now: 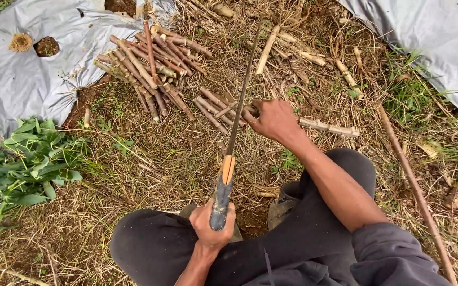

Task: Using a hand saw to cut long agricultural stalks into smaller segments while sitting in a field.

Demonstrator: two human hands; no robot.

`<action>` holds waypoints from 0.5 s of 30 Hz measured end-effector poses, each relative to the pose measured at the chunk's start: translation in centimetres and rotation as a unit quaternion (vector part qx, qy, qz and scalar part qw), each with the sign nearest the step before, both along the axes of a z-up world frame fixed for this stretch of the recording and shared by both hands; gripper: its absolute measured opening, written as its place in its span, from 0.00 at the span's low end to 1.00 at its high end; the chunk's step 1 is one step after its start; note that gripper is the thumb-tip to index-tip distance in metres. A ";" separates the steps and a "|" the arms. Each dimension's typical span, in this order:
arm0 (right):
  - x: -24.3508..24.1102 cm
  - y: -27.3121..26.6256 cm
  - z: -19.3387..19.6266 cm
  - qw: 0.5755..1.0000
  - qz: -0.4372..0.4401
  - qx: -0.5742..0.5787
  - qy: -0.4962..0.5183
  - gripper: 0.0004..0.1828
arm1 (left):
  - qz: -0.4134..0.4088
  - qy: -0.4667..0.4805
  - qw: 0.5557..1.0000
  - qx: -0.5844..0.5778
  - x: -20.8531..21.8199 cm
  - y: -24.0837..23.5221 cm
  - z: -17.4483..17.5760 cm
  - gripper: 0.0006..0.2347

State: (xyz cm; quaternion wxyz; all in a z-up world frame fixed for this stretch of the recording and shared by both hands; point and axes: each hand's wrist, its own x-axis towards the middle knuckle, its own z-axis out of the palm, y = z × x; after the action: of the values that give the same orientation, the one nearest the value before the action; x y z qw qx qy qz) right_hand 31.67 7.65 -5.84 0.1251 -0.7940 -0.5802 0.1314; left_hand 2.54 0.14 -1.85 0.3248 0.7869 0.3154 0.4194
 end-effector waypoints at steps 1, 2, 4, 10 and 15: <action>0.1 0.0 0.1 1.000 0.001 0.000 0.000 0.28 | 0.001 0.000 1.000 0.000 0.0 0.0 -0.5 0.03; 0.2 0.0 0.1 1.000 0.003 -0.003 -0.001 0.28 | 0.005 0.004 1.000 0.001 -0.2 -0.1 -0.9 0.04; 0.5 -0.1 -0.5 1.000 0.002 -0.005 -0.003 0.28 | 0.007 0.008 1.000 0.003 -0.1 -0.1 -1.4 0.05; 0.9 0.1 -3.6 0.998 0.020 0.027 -0.055 0.21 | 0.013 0.008 1.000 -0.018 0.1 -0.8 -1.0 0.05; 2.8 1.0 -6.0 0.994 -0.052 -0.040 -0.086 0.25 | 0.059 0.052 0.993 -0.084 -1.6 -4.6 0.2 0.03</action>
State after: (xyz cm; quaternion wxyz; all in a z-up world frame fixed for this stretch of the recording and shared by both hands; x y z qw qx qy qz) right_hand 34.47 8.66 -11.83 0.0499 -0.8359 -0.5409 0.0791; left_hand 0.95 -4.50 -1.67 0.3475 0.7577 0.4118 0.3681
